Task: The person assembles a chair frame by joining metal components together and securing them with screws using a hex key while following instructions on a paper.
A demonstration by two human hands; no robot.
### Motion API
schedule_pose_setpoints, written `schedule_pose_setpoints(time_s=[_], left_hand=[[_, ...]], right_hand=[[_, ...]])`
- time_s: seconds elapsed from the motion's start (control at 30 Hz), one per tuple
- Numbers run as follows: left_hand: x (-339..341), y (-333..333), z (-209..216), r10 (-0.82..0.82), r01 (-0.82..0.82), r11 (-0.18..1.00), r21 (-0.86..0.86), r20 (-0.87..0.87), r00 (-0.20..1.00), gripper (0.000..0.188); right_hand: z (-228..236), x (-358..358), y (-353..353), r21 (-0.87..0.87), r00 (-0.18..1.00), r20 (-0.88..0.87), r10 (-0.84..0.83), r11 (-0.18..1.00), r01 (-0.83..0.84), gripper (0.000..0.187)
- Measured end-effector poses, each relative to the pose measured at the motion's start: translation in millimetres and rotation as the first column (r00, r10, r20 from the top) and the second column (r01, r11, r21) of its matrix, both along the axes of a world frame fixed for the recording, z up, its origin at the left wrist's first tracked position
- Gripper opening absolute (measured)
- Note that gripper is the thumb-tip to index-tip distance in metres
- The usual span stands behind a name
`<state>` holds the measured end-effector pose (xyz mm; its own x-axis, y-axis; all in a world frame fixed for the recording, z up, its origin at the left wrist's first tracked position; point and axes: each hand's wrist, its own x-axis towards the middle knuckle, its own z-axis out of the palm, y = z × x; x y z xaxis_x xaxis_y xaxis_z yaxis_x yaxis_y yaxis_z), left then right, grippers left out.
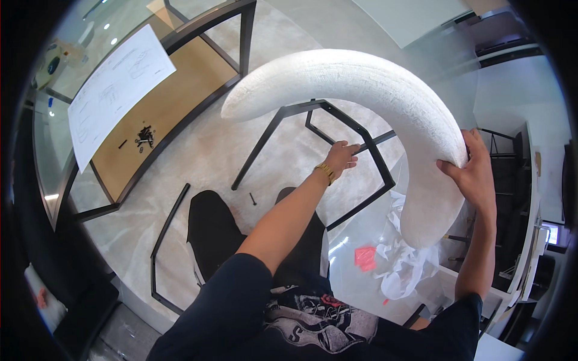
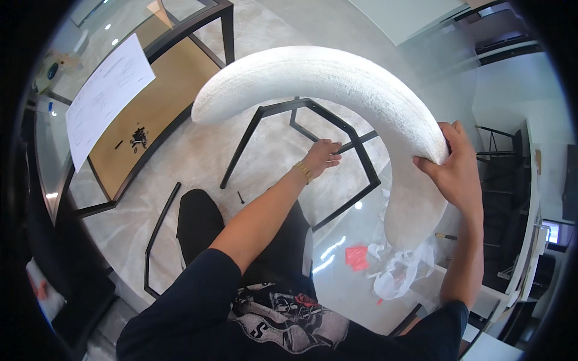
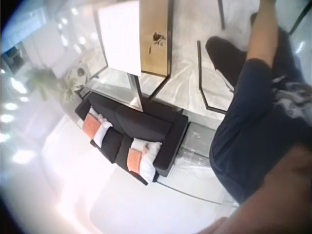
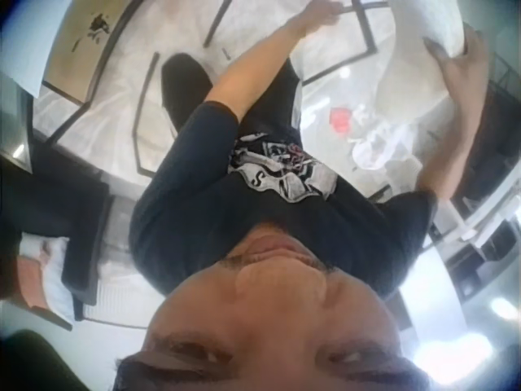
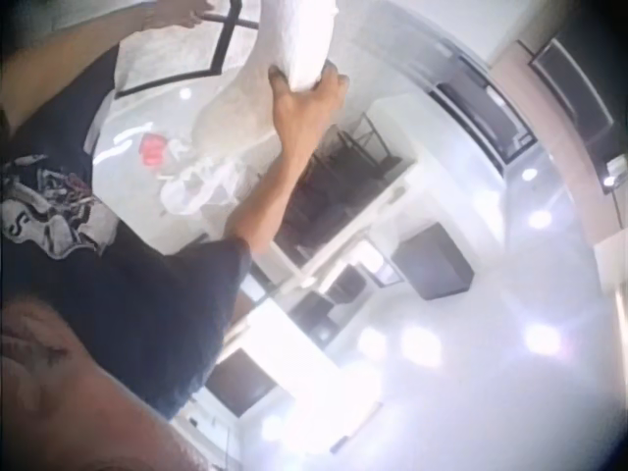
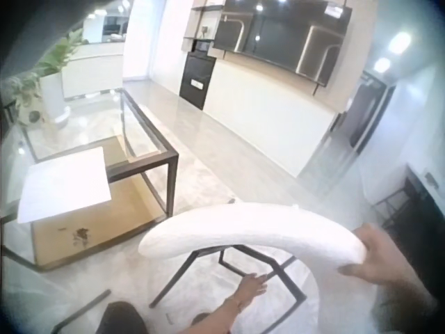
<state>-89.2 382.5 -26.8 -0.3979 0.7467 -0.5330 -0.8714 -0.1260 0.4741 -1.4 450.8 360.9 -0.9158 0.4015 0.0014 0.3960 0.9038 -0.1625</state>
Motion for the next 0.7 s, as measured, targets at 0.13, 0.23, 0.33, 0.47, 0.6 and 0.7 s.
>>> schedule_pose_setpoints(time_s=[0.13, 0.23, 0.33, 0.47, 0.6, 0.7], left_hand=[[-18.8, 58.0, 3.6, 0.289, -0.272, 0.913, -0.303, 0.011, 0.957, 0.086], [-37.6, 82.1, -0.4, 0.466, -0.474, 0.746, -0.468, -0.141, 0.873, 0.105], [-58.0, 92.3, 19.3, 0.510, -0.486, 0.779, -0.395, -0.051, 0.859, 0.105], [-64.8, 88.8, 37.9, 0.515, -0.433, 0.785, -0.443, 0.078, 0.853, 0.092], [-45.5, 74.0, 56.5, 0.550, -0.460, 0.804, -0.377, 0.177, 0.816, 0.066], [-21.6, 48.1, 46.5, 0.590, -0.566, 0.807, -0.169, 0.209, 0.780, 0.033]], right_hand=[[16.9, -15.4, 19.5, 0.027, 1.000, 0.013, 0.019, 0.999, -0.019, 0.053], [24.9, -30.2, 24.8, 0.017, 0.999, 0.037, 0.007, 1.000, -0.008, 0.054], [29.0, -35.8, 30.6, 0.030, 0.998, 0.059, -0.014, 0.999, 0.013, 0.056], [33.2, -36.8, 51.5, 0.013, 0.999, -0.021, 0.034, 0.999, -0.034, 0.057], [36.5, -45.3, 69.3, 0.028, 0.999, -0.037, -0.008, 1.000, 0.009, 0.064], [37.7, -57.2, 77.2, 0.044, 0.999, -0.039, 0.013, 0.999, -0.012, 0.069]])
